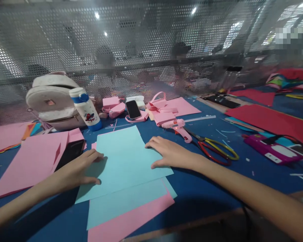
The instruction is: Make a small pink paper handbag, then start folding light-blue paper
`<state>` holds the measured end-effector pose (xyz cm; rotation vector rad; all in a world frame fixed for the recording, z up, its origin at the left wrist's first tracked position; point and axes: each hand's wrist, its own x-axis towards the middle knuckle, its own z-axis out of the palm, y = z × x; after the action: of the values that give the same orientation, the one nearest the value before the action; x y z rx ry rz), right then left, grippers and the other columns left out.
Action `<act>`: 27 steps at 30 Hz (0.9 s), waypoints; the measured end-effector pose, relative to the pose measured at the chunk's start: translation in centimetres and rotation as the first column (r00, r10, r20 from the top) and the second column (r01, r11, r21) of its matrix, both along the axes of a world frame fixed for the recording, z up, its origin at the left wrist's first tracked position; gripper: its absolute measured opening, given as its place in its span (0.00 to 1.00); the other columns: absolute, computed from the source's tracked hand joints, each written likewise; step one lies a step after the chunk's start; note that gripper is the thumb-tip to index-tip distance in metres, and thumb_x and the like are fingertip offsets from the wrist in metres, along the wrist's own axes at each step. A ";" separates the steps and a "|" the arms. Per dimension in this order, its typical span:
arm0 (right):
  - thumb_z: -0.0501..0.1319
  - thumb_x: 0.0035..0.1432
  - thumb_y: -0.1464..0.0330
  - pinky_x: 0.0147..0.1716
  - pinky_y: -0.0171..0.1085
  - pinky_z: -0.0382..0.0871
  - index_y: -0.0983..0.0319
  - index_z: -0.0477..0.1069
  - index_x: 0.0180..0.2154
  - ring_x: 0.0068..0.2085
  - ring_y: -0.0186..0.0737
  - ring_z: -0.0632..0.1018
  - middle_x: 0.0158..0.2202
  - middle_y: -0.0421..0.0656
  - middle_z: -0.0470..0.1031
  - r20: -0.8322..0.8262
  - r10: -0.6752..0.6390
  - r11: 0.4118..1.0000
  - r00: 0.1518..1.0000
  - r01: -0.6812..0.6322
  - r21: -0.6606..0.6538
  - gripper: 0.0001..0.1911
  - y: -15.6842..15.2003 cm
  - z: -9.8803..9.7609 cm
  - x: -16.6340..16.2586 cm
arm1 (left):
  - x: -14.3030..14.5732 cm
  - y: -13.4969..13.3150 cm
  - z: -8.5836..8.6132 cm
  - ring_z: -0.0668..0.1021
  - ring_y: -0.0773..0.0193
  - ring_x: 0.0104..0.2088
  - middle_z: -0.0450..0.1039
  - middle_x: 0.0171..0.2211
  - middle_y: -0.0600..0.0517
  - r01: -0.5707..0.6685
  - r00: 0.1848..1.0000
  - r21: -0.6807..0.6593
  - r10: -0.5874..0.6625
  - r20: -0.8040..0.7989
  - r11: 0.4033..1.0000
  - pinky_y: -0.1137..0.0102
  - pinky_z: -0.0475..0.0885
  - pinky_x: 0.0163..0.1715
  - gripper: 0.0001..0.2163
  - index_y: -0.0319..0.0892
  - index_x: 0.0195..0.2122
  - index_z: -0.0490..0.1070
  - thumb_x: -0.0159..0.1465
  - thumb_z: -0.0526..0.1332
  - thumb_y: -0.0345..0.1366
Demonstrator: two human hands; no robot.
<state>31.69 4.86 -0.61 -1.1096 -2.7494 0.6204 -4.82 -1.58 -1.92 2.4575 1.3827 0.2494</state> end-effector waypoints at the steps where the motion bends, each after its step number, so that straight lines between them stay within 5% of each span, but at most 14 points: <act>1: 0.68 0.53 0.52 0.53 0.51 0.66 0.59 0.69 0.55 0.55 0.57 0.71 0.54 0.50 0.69 0.018 0.010 1.000 1.000 -0.009 -0.010 0.31 0.1 0.3 -0.4 | 0.1 0.2 0.2 0.77 0.53 0.45 0.71 0.46 0.46 0.006 1.000 -0.007 -0.006 -0.009 1.000 0.61 0.75 0.44 0.26 0.41 0.48 0.68 0.53 0.75 0.45; 9: 0.69 0.54 0.57 0.45 0.46 0.69 0.60 0.70 0.51 0.50 0.55 0.73 0.48 0.48 0.69 0.119 0.022 0.999 0.993 -0.026 0.027 0.25 0.2 1.2 -1.5 | 0.6 0.1 0.6 0.77 0.52 0.44 0.71 0.45 0.46 0.010 0.995 0.033 -0.007 -0.101 0.999 0.62 0.74 0.42 0.29 0.42 0.50 0.67 0.52 0.77 0.41; 19: 0.73 0.52 0.61 0.52 0.51 0.68 0.62 0.71 0.56 0.53 0.58 0.75 0.54 0.51 0.75 0.146 0.052 0.974 0.988 -0.082 0.211 0.31 -0.8 0.6 -1.2 | 2.2 -2.5 2.0 0.76 0.46 0.54 0.72 0.57 0.41 0.003 0.955 0.126 0.034 -0.295 0.992 0.53 0.73 0.52 0.30 0.41 0.61 0.64 0.59 0.72 0.30; 27: 0.73 0.53 0.62 0.51 0.49 0.68 0.62 0.70 0.54 0.53 0.56 0.75 0.54 0.50 0.74 0.145 0.045 0.965 0.988 -0.081 0.251 0.29 -1.1 0.2 -1.2 | 1.3 -2.5 0.9 0.76 0.47 0.55 0.71 0.59 0.42 0.050 0.973 0.184 -0.006 -0.231 0.982 0.51 0.74 0.53 0.29 0.41 0.60 0.66 0.58 0.71 0.27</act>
<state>30.49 3.76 -0.41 -1.0445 -2.8850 0.1903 -3.48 -4.11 -1.01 2.7331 1.4742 0.0950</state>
